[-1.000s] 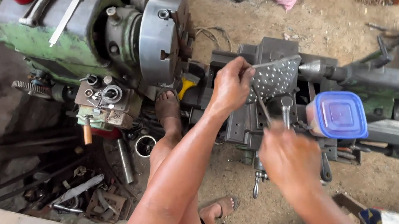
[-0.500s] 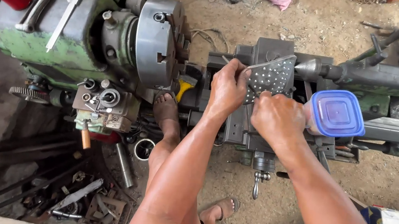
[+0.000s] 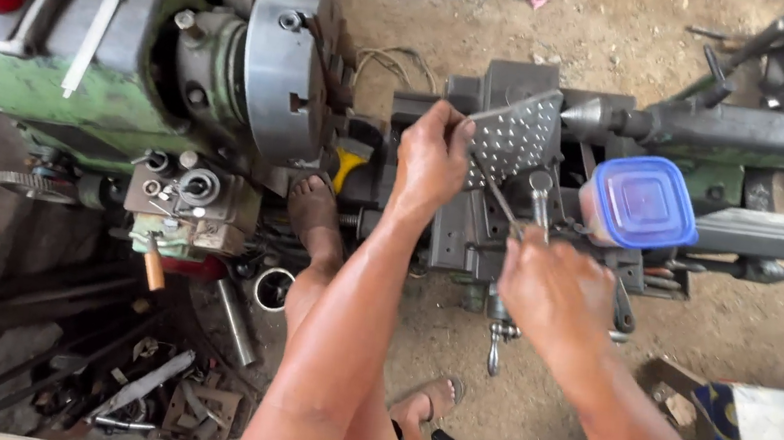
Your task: Using a screwdriver to clear or align holes in a perforated metal plate mounted on a lathe machine carriage.
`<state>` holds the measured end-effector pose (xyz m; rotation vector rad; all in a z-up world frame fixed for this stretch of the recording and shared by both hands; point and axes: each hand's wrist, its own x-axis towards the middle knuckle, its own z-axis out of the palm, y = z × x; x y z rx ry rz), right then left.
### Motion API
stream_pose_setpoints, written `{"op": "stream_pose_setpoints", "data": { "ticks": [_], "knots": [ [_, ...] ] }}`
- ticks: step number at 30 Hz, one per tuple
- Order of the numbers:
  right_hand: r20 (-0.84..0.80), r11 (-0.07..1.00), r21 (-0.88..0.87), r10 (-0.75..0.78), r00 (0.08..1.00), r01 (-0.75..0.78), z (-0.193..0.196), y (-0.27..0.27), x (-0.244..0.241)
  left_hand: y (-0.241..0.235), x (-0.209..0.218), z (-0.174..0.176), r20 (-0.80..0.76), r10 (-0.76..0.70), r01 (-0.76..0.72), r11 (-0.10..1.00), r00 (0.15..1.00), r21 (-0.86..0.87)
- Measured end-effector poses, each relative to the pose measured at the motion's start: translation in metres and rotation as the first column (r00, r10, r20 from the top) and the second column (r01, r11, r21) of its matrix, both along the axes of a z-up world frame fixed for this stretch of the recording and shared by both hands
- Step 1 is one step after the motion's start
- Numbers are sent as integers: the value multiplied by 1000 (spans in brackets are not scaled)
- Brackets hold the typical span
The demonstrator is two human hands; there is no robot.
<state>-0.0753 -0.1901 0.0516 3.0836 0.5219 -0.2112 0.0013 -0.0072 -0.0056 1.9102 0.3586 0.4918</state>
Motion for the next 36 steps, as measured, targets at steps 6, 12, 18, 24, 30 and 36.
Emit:
{"op": "stream_pose_setpoints", "data": {
  "ticks": [6, 12, 18, 24, 30, 36],
  "knots": [
    [-31, 998, -53, -30, 999, 28, -17, 27, 20, 1, -2, -9, -41, -15, 15, 1000, 999, 13],
    [-6, 996, 51, 79, 997, -79, 10, 19, -4, 8, 1, -9, 46, -9, 9, 1000, 999, -3],
    [12, 992, 87, 86, 996, -86, -18, 46, 48, 5, -1, -4, 67, -27, 28, 1000, 997, -7],
    [-48, 990, 95, 108, 993, -103, -17, 35, 35, 9, -4, -9, 0, -59, 59, 998, 998, -11],
    [-44, 998, -26, -59, 997, 58, -4, -33, -19, 4, -1, -8, 64, -67, 70, 996, 996, -49],
    [-260, 963, -202, -230, 938, 180, 41, -40, -54, 2, -1, -3, -6, -89, 89, 996, 996, -20]
  ]
}}
